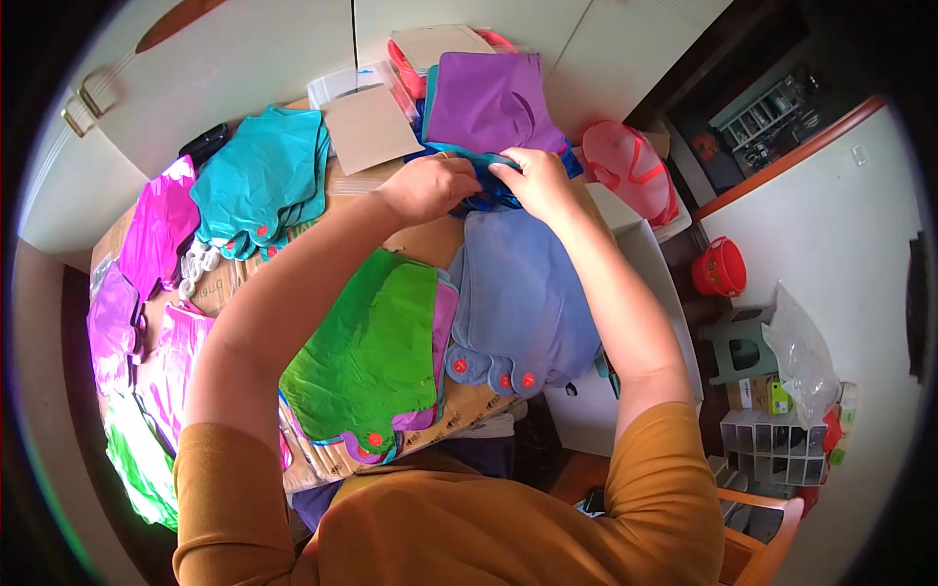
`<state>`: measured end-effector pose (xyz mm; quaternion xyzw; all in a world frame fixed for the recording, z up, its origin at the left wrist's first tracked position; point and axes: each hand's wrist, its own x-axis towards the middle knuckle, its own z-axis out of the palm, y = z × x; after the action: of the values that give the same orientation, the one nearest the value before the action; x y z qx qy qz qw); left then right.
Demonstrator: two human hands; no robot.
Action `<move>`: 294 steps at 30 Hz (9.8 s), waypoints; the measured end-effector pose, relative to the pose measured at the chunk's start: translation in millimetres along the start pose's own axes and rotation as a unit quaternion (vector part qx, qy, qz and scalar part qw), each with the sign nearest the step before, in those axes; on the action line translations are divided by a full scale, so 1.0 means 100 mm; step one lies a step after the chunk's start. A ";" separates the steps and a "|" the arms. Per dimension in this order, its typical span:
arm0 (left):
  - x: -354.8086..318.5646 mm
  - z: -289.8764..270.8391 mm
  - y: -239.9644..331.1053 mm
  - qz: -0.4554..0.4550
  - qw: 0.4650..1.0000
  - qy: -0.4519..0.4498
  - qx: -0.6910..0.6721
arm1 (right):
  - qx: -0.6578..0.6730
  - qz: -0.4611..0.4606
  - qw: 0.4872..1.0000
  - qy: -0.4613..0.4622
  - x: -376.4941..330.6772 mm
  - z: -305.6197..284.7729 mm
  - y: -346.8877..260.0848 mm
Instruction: Folding and sorting various colored plastic bags or sheets and organizing them into a container.
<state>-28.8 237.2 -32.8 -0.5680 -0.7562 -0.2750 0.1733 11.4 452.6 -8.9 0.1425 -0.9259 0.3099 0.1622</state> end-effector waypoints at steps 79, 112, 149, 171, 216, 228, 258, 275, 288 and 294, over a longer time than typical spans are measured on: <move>-0.39 0.21 1.98 0.043 0.968 -0.083 -0.233 | 0.125 0.143 0.981 0.037 -2.42 -0.60 -0.87; -0.31 0.13 2.11 -0.155 0.978 -0.142 0.010 | 0.240 0.373 0.846 0.297 -1.35 -3.28 1.18; -2.79 -0.45 3.75 -0.536 0.752 0.163 -0.348 | -0.099 -0.225 0.956 -0.161 -1.82 0.48 -2.24; -2.69 -0.21 3.48 -0.483 0.374 0.263 -0.747 | -0.156 -0.209 0.938 -0.228 -2.11 0.44 -2.50; -2.49 -0.90 3.76 -0.573 0.479 0.226 -0.626 | 0.027 -0.158 0.974 -0.160 -2.16 0.11 -2.39; -2.46 -0.71 3.71 -0.572 0.495 0.175 -0.630 | -0.226 -0.128 0.940 -0.223 -2.02 0.74 -2.82; -2.45 -0.44 3.66 -0.360 0.373 0.368 -0.772 | 0.362 0.135 0.828 -0.405 -1.94 0.24 -2.25; -2.47 -0.43 3.60 -0.308 0.333 0.414 -0.789 | 0.077 -0.229 0.931 -0.274 -2.46 0.16 -2.49; -2.32 -0.74 3.51 -0.476 0.741 0.309 -0.359 | 0.328 0.027 0.930 -0.162 -2.32 0.48 -2.16; -2.15 -0.85 3.31 -0.325 0.895 0.301 -0.058 | 0.402 0.107 0.871 -0.261 -2.14 0.37 -2.32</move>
<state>346.4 88.8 -17.0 -0.1897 -0.7928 -0.5175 0.2602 282.5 286.3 2.3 0.1709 -0.7399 0.6220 -0.1908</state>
